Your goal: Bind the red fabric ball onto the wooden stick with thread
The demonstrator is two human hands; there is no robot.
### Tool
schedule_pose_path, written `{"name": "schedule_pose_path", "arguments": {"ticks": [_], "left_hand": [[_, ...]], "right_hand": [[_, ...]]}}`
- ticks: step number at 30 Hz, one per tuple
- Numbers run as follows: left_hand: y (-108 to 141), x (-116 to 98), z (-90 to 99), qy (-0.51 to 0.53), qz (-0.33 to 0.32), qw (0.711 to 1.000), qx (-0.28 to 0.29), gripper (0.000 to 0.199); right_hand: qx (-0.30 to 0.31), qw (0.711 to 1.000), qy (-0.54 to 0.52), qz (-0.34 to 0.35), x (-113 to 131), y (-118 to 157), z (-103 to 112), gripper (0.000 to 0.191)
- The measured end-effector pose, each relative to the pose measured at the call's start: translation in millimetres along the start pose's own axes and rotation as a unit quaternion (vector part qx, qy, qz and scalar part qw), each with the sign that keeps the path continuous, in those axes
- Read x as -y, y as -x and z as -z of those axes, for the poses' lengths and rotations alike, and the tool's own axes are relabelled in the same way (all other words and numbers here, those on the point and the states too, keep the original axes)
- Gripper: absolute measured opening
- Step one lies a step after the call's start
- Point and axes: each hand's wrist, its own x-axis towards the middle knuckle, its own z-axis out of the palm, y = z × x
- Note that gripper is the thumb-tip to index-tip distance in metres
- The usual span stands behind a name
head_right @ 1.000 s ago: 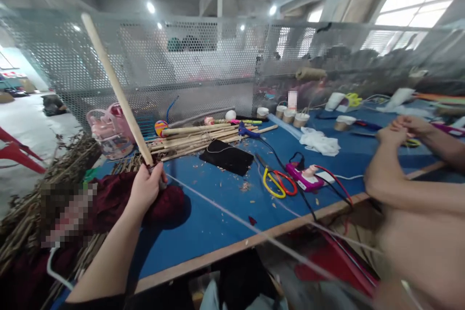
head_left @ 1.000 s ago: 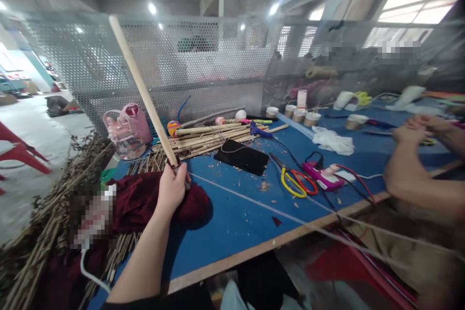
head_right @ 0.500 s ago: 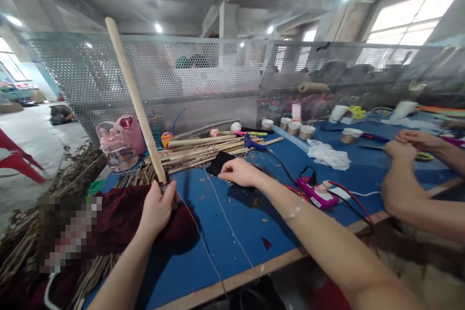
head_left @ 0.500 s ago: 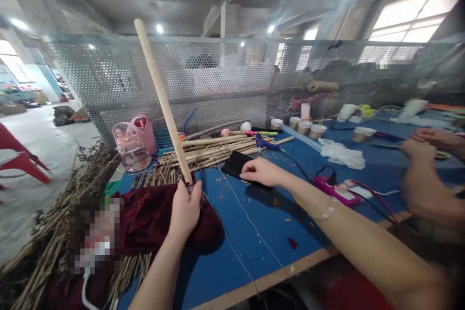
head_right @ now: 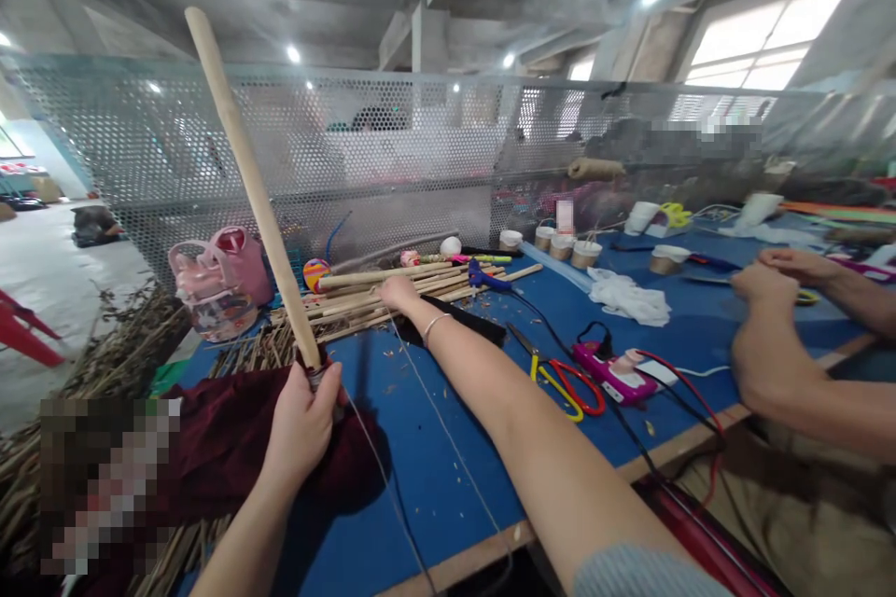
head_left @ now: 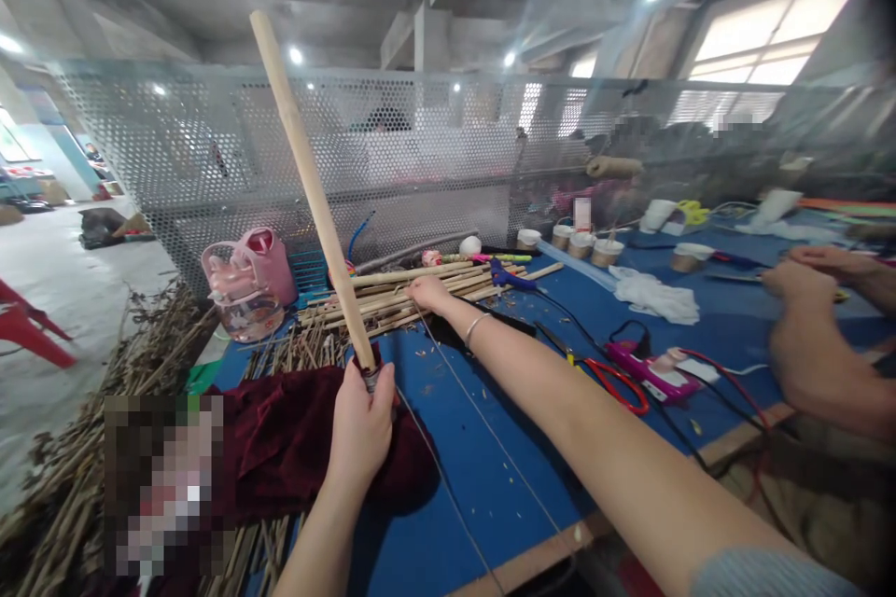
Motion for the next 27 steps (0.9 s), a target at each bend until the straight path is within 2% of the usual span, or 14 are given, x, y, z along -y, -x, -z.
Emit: {"name": "schedule_pose_path", "arguments": {"ticks": [4,7,9,12,14,16,18,19,21,22,24,25,27], "left_hand": [[0,0,0.2,-0.008,-0.006,1.0,-0.004,0.024],[1,1,-0.8,-0.003,-0.007,1.0,-0.004,0.023],[1,2,-1.8,0.003,-0.005,1.0,-0.004,0.022],[0,3,-2.2,0.006,0.003,1.0,0.003,0.023],[0,4,-1.2,0.0,0.001,1.0,0.006,0.024],[0,4,0.3,-0.01,-0.005,1.0,0.006,0.023],[1,3,1.0,-0.013,-0.01,1.0,0.003,0.023],[1,2,0.6,-0.012,-0.015,1.0,0.003,0.022],[2,-2,-2.2,-0.012,-0.02,1.0,0.002,0.021],[2,-4,-4.6,-0.012,-0.023,1.0,0.011,0.021],[2,-9,-10.3,-0.029,-0.037,0.999,0.019,0.02],[1,-12,-13.1,-0.042,-0.047,0.998,0.019,0.019],[-1,-15,-17.1,-0.063,-0.056,0.996,0.014,0.019]], "right_hand": [[-0.06,0.995,-0.078,-0.033,37,-21,41,0.024],[-0.118,0.972,-0.199,0.035,78,-20,80,0.017],[-0.152,0.946,-0.267,0.102,106,-7,105,0.016],[-0.192,0.93,-0.258,0.18,135,26,136,0.022],[-0.199,0.934,-0.219,0.203,141,49,150,0.024],[-0.15,0.961,-0.153,0.174,133,68,155,0.024],[-0.07,0.991,-0.055,0.101,116,84,147,0.025],[-0.036,0.997,-0.016,0.068,106,92,136,0.027],[0.016,0.999,-0.009,0.03,88,109,104,0.04],[0.043,0.998,-0.05,0.025,82,118,85,0.051],[0.156,0.98,-0.126,0.006,75,135,46,0.072],[0.203,0.97,-0.131,0.01,73,142,29,0.076],[0.248,0.963,-0.106,0.017,72,151,5,0.081]]}}
